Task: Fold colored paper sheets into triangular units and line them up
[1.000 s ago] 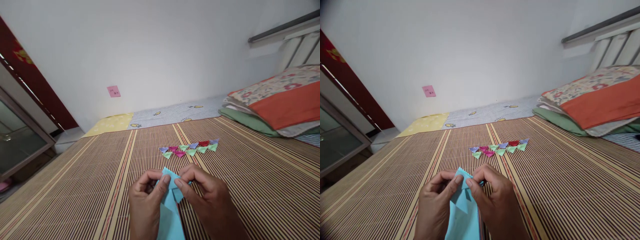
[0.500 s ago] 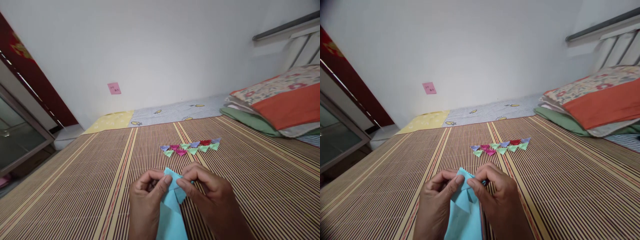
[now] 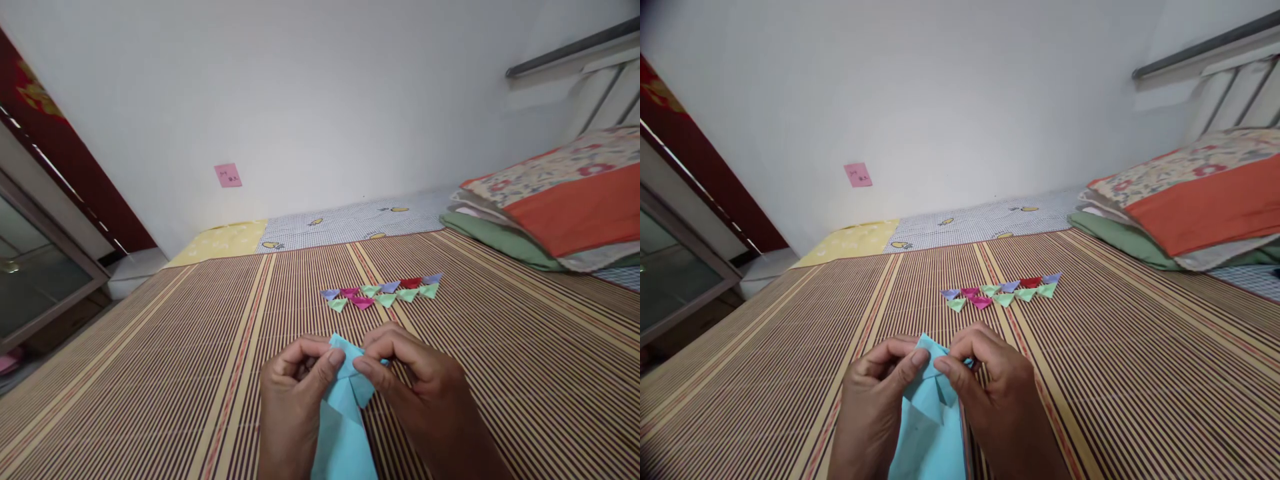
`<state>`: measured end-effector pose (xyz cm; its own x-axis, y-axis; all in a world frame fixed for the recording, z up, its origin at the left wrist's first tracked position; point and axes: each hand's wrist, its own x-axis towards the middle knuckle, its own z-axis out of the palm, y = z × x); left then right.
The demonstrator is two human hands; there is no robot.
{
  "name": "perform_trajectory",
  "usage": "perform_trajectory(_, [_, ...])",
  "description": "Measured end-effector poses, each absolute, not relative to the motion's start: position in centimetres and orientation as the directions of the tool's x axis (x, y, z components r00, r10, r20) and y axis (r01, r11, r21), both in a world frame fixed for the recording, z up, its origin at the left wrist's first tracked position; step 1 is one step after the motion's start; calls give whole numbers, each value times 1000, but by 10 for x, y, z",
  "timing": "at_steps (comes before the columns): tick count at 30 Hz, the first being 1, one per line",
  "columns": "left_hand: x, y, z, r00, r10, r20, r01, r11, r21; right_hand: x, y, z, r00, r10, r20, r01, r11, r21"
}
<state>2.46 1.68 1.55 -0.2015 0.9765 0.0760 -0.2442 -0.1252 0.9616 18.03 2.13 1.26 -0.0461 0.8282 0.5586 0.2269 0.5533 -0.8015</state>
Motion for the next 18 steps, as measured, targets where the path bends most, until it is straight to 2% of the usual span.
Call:
perform_trajectory(7, [23, 17, 12, -129, 988, 89, -259, -120, 958, 179, 21, 15, -55, 820, 569, 178, 569, -803])
perform_trajectory(12, [29, 18, 19, -206, 972, 117, -239, -166, 957, 173, 18, 16, -5, 854, 521, 155, 515, -843])
perform_trajectory(18, [32, 17, 20, -224, 961, 164, -203, -210, 956, 170, 17, 17, 14, 837, 547, 161, 538, -827])
